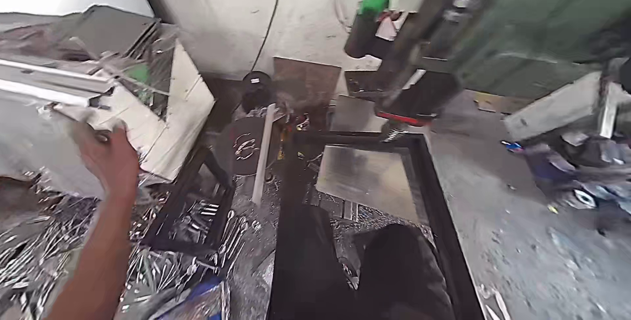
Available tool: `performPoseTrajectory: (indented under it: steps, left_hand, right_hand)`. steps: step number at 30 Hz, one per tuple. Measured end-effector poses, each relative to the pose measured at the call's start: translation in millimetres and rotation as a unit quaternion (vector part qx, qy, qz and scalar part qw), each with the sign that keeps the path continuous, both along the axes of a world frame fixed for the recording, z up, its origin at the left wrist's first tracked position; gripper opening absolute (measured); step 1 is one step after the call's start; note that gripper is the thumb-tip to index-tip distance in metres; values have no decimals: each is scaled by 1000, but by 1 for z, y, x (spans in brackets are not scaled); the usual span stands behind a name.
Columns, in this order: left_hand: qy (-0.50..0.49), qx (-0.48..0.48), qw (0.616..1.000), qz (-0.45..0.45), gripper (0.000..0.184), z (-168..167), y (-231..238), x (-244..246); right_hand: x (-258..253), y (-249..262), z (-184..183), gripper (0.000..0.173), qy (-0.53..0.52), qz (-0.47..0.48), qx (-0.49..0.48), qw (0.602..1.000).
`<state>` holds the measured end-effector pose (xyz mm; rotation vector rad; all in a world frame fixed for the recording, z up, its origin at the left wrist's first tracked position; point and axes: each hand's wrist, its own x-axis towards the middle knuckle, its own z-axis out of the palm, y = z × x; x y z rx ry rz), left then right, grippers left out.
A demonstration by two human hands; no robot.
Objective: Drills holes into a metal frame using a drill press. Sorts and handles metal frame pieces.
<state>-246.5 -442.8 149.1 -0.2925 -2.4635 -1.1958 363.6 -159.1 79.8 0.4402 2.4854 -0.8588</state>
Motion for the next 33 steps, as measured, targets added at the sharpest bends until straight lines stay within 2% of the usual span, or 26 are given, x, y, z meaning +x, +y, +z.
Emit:
performPoseTrajectory:
  steps: [2, 5, 7, 9, 11, 14, 17, 19, 22, 25, 27, 30, 32, 33]
  left_hand:
    - [-80, -28, 987, -137, 59, -50, 23, 71]
    - [-275, -1, 917, -288, 54, -118, 58, 165]
    - [-396, 42, 863, -310, 56, -154, 78, 208]
    - [-481, 116, 819, -291, 58, -163, 96, 239]
    - [-528, 179, 780, -284, 57, -152, 107, 254]
    - [-524, 259, 762, -278, 36, -134, 118, 263]
    - [-535, 306, 723, -312, 29, -106, 118, 263]
    - [-548, 296, 718, -312, 26, -87, 120, 266]
    - [-564, 277, 708, -322, 21, -63, 117, 277]
    - [-574, 303, 666, -367, 27, -38, 107, 295]
    - [-589, 338, 624, -386, 32, -18, 106, 311]
    - [-600, 365, 547, -456, 44, 11, 118, 329]
    - [-572, 358, 540, -502, 47, 33, 139, 343]
    - [-563, 337, 553, -514, 50, 53, 150, 353]
  right_hand:
    - [-3, 1, 6, 54, -26, 11, -23, 999]
    - [5, 2, 0, 58, 0, 34, 2, 999]
    - [12, 4, -2, 59, 10, 55, 4, 998]
    - [17, 5, 1, 54, 17, 76, 18, 997]
    - [20, 4, 6, 48, 27, 78, 36, 996]
    - [31, 2, 15, 43, 91, 83, 63, 990]
    - [36, -3, 39, 40, 121, 82, 78, 986]
    - [40, -8, 59, 34, 150, 89, 131, 976]
    - [56, -12, 100, 40, 193, 97, 251, 944]
    - [79, -5, 152, 16, 259, 85, 351, 896]
    - [95, -3, 195, 8, 263, 58, 372, 888]
    - [119, -7, 253, 14, 224, 16, 377, 899]
    - [138, -13, 277, 22, 186, -20, 366, 912]
    - [154, -14, 281, 26, 177, -52, 360, 915]
